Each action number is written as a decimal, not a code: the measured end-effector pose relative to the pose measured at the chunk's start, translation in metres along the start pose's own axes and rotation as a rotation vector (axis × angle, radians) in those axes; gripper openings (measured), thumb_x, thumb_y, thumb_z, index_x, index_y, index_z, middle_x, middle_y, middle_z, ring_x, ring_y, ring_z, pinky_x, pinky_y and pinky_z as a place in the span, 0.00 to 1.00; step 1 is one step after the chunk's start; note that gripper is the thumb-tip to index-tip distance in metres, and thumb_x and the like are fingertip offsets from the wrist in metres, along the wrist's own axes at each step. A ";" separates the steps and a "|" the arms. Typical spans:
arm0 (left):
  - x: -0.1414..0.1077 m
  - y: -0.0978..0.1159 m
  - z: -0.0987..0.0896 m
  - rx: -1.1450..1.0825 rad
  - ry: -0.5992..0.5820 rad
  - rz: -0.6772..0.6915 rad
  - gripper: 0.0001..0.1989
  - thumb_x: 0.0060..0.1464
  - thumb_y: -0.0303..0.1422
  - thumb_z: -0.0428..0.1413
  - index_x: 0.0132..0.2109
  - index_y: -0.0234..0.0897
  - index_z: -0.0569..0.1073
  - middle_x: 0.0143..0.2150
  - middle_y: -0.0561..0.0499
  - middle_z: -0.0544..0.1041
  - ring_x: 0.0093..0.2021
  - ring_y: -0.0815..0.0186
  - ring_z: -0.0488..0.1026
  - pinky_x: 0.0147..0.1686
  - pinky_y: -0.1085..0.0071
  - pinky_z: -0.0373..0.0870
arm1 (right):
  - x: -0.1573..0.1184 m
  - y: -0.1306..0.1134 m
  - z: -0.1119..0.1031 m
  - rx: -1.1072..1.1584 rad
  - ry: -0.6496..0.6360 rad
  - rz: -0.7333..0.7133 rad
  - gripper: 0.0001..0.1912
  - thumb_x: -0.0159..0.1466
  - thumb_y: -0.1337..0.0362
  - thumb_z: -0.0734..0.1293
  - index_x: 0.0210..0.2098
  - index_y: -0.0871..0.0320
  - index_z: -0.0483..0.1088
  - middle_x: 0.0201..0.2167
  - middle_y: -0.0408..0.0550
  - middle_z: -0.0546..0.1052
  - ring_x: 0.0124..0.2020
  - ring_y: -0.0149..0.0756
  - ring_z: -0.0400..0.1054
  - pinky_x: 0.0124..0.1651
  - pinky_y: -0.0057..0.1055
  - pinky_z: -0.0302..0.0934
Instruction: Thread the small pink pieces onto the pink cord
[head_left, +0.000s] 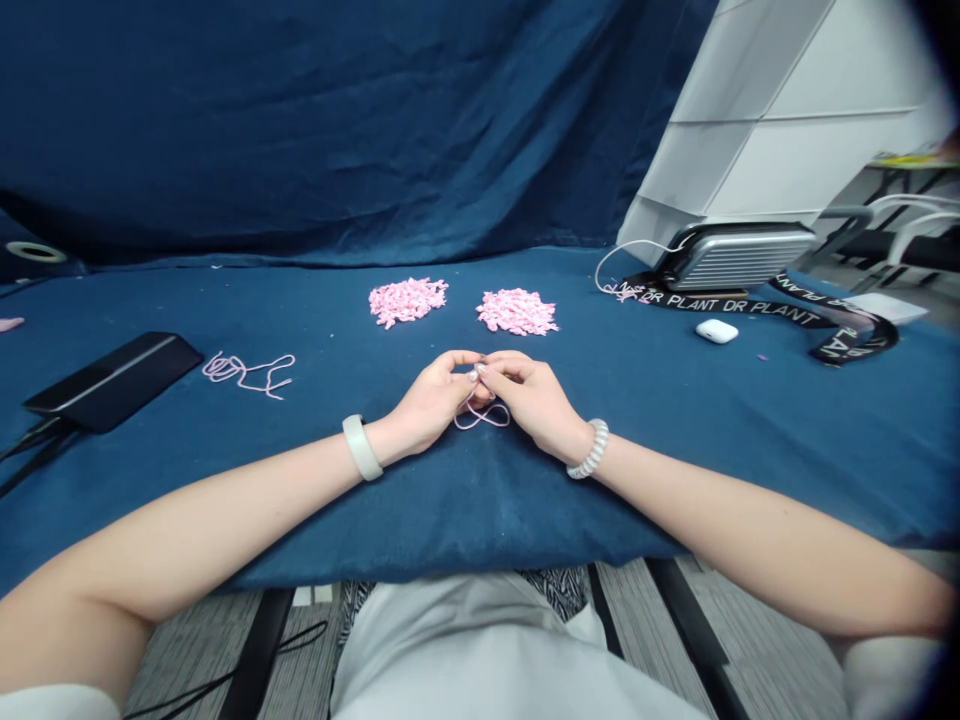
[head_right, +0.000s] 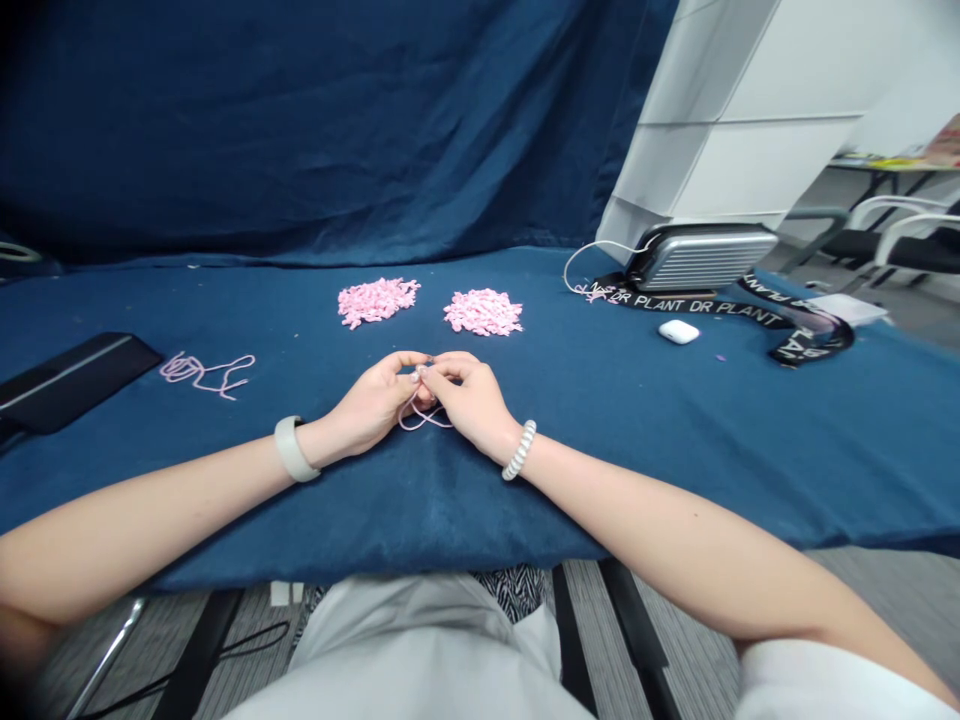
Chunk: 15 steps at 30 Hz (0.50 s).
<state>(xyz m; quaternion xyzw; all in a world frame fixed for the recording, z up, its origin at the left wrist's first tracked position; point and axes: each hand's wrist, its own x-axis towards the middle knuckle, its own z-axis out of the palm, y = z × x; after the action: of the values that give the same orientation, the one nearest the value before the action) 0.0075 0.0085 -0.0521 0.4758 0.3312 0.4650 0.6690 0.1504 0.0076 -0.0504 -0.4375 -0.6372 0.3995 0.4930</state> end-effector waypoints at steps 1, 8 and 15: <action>0.000 -0.001 0.000 0.012 0.004 0.003 0.17 0.50 0.32 0.59 0.44 0.33 0.63 0.24 0.54 0.73 0.26 0.73 0.70 0.33 0.74 0.66 | 0.000 0.000 0.001 -0.003 0.001 0.005 0.12 0.58 0.62 0.65 0.20 0.58 0.72 0.35 0.48 0.74 0.45 0.36 0.66 0.51 0.35 0.57; -0.002 0.001 0.002 0.044 0.009 0.007 0.18 0.51 0.33 0.59 0.46 0.33 0.63 0.25 0.54 0.73 0.27 0.73 0.70 0.36 0.72 0.66 | 0.002 0.000 0.002 0.087 -0.006 0.082 0.11 0.58 0.60 0.64 0.22 0.59 0.70 0.30 0.47 0.73 0.35 0.33 0.66 0.43 0.33 0.60; -0.001 0.000 0.001 0.053 0.022 0.032 0.20 0.50 0.31 0.59 0.48 0.33 0.61 0.24 0.54 0.74 0.27 0.72 0.71 0.34 0.73 0.66 | 0.000 -0.002 0.004 0.116 -0.062 0.061 0.16 0.59 0.57 0.64 0.19 0.59 0.68 0.28 0.47 0.70 0.32 0.32 0.64 0.40 0.32 0.60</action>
<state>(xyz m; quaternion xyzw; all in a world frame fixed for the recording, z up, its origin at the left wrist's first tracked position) 0.0079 0.0068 -0.0516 0.4935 0.3430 0.4721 0.6449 0.1462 0.0065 -0.0494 -0.4148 -0.6144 0.4639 0.4850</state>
